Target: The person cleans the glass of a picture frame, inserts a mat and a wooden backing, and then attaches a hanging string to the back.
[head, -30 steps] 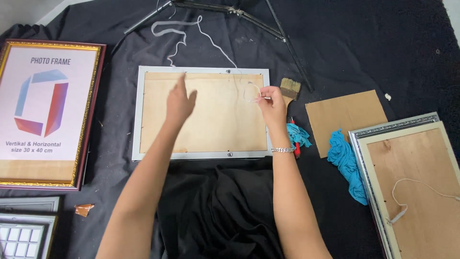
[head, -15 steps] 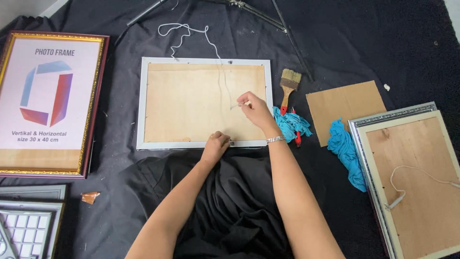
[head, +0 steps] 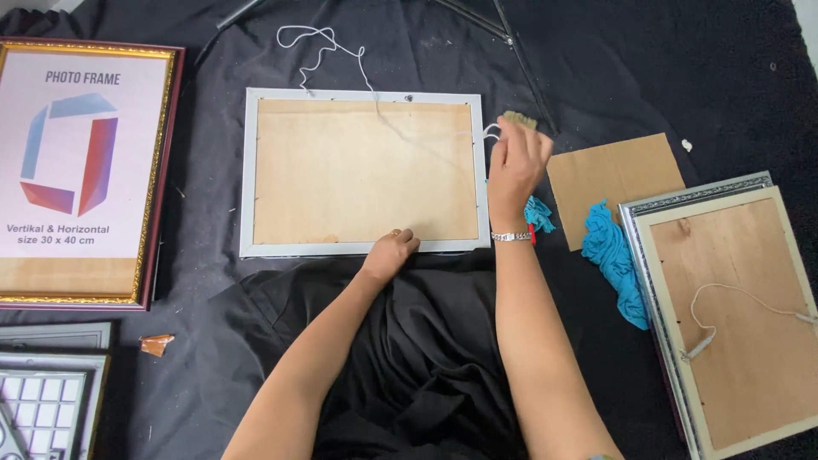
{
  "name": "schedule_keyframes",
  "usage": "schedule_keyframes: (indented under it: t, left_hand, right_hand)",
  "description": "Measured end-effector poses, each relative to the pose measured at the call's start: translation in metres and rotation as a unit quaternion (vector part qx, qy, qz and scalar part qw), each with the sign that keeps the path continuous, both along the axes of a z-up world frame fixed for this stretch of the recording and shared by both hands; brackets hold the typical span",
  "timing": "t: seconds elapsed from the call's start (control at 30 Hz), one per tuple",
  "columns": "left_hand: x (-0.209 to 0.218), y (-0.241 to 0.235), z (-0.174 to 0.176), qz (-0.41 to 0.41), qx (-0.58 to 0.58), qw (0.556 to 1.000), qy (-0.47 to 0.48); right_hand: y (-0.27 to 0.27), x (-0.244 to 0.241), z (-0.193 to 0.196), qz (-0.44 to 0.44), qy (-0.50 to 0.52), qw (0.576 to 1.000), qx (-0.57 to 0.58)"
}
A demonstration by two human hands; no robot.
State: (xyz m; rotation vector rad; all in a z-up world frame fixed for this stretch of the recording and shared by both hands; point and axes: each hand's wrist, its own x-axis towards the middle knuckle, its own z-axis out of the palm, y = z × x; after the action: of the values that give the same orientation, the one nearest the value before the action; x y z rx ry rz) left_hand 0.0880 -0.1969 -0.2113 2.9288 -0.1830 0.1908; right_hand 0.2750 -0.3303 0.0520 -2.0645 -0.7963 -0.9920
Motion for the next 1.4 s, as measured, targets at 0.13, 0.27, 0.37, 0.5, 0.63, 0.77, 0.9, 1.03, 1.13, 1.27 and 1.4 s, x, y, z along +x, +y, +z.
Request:
schedule_keyframes:
  t: [0.13,0.27,0.37,0.5,0.63,0.77,0.9,1.03,1.13,1.27,1.4]
  left_hand:
    - [0.003,-0.003,0.01,0.001,0.042,0.999,-0.022]
    - [0.004,-0.004,0.004,0.036,0.003,0.999,-0.022]
    - [0.006,-0.002,-0.004,0.046,-0.027,0.998,-0.021]
    - [0.009,-0.001,0.006,0.064,-0.065,0.996,0.017]
    - [0.011,0.004,0.033,0.054,-0.095,0.993,0.037]
    - [0.008,0.004,0.081,0.03,-0.102,0.993,0.055]
    - [0.011,0.01,0.069,0.027,-0.129,0.989,0.062]
    - [0.011,0.006,0.042,0.036,-0.094,0.993,0.063]
    - [0.012,0.007,0.035,0.027,-0.076,0.995,0.061]
    - [0.016,0.007,0.029,0.03,-0.075,0.995,0.063]
    - [0.018,0.007,0.029,0.025,-0.072,0.995,0.066]
  right_hand:
    - [0.004,0.016,-0.101,0.1,0.172,0.971,-0.132]
    - [0.008,0.003,-0.187,0.136,0.497,0.765,-0.386]
    - [0.007,-0.023,-0.139,0.16,0.528,0.7,-0.454]
    - [0.0,-0.019,-0.151,0.164,0.565,0.647,-0.485]
    - [-0.001,-0.023,-0.174,0.17,0.569,0.635,-0.494]
    - [0.004,-0.027,-0.178,0.144,0.571,0.633,-0.502]
    - [0.012,-0.032,-0.145,0.148,0.57,0.62,-0.518]
    - [0.008,-0.033,-0.162,0.138,0.585,0.622,-0.501]
    - [0.01,-0.031,-0.161,0.133,0.567,0.633,-0.509]
    - [0.012,-0.035,-0.149,0.132,0.546,0.625,-0.542]
    - [0.01,-0.037,-0.158,0.132,0.526,0.647,-0.536]
